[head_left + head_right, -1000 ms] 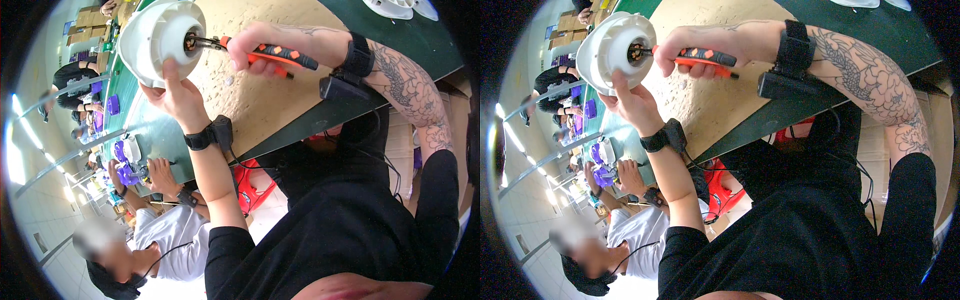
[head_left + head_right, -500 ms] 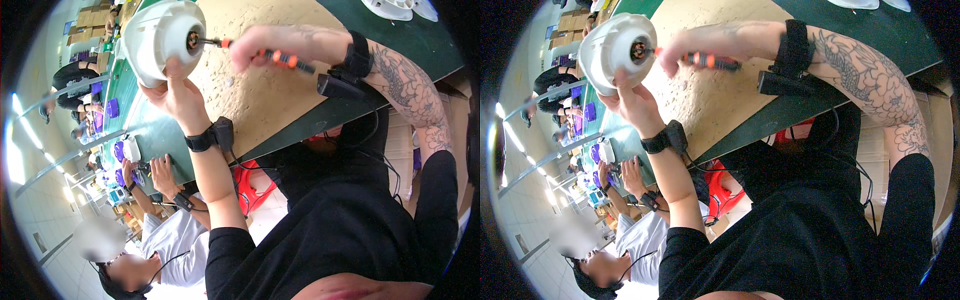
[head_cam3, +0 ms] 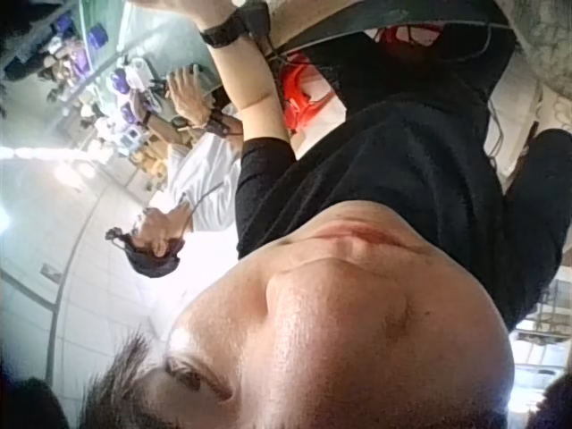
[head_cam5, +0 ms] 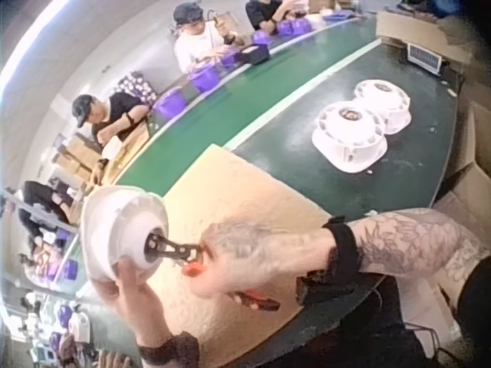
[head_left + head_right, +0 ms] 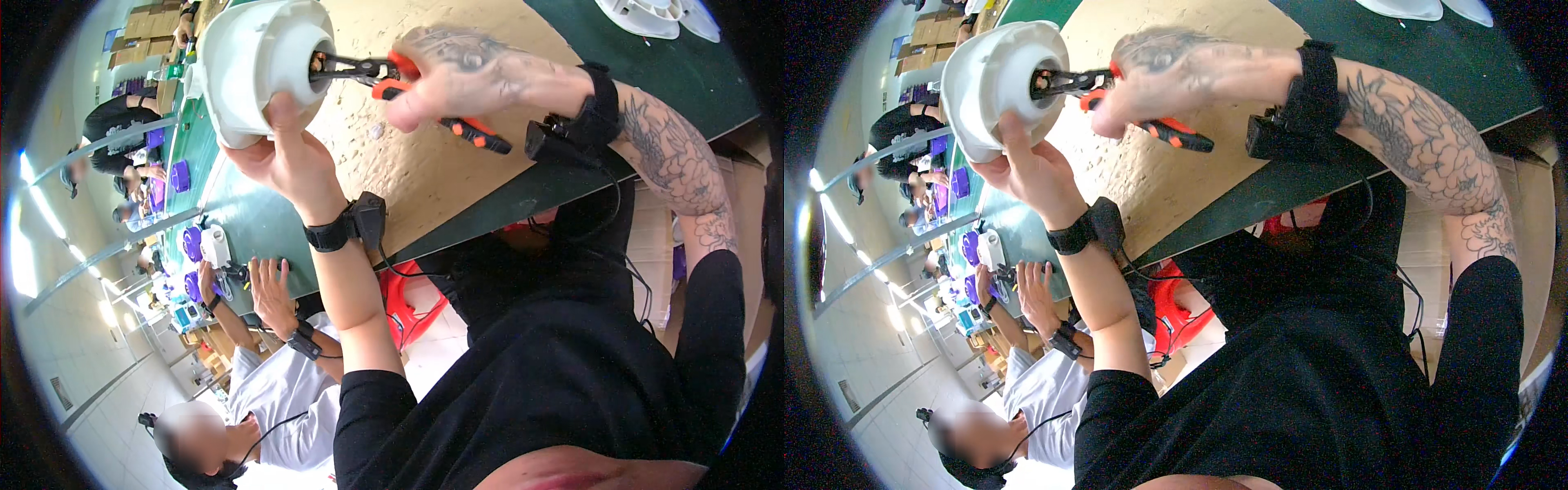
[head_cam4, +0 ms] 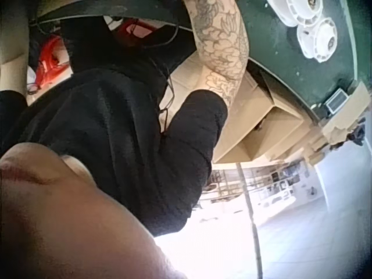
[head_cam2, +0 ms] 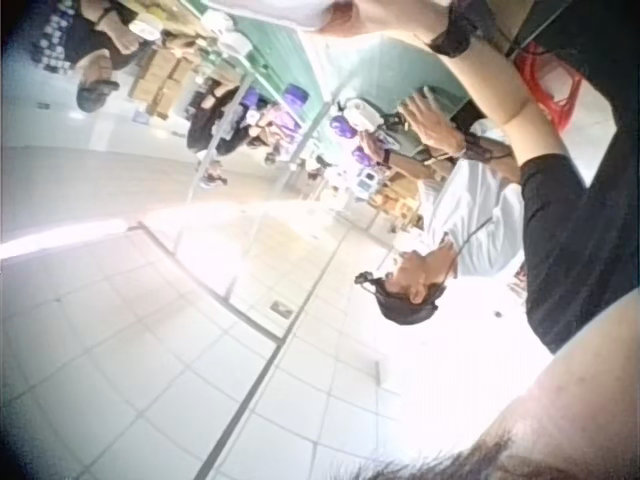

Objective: The person uses pliers to manipulate internal components inside white and purple plastic housings. They repeatedly pick up housings from a cardboard box, use the pliers to adjust or remove parts within the central opening, and place the items back into the box or on the table.

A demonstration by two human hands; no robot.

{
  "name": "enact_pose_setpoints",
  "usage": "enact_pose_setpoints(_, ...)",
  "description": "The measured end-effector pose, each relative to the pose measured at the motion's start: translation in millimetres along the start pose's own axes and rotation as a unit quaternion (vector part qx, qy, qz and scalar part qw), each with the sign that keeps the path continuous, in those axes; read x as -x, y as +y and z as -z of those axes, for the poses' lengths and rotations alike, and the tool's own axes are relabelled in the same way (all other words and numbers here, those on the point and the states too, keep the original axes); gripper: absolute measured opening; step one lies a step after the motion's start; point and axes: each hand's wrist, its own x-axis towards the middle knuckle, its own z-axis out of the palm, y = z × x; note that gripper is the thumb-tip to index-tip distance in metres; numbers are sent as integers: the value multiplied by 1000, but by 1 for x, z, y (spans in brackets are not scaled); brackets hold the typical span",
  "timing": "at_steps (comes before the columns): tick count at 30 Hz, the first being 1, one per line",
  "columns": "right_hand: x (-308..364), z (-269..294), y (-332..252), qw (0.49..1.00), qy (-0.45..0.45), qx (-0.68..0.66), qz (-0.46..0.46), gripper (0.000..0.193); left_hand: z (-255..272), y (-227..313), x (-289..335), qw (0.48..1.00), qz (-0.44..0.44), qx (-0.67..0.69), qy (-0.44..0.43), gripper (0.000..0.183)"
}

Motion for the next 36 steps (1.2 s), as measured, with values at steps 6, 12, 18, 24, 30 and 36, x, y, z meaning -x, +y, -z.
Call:
enact_pose_setpoints(6, 6, -3, 1, 903, -169, -394, -27, 34, 6, -4, -5, 996, 68, 47, 19, 56)
enact_pose_setpoints(12, 3, 13, -18, 998, -51, 2, -40, 35, 0, -6, -3, 998, 20, -12, -50, 51)
enact_pose_setpoints(18, 5, 7, -5, 982, -64, -178, -16, 33, -1, -5, -1, 995, 81, 42, -34, 56)
enact_pose_setpoints(24, 4, 6, -12, 997, -31, -22, -72, 49, -3, -9, 2, 996, 80, 16, -47, 58)
enact_pose_setpoints(30, 9, 12, -17, 995, -36, -56, -69, 43, -4, -9, 2, 996, 75, 17, -52, 57)
enact_pose_setpoints(36, 3, 11, -11, 991, -56, -87, -80, 40, -4, -8, 2, 993, 95, 40, -49, 56)
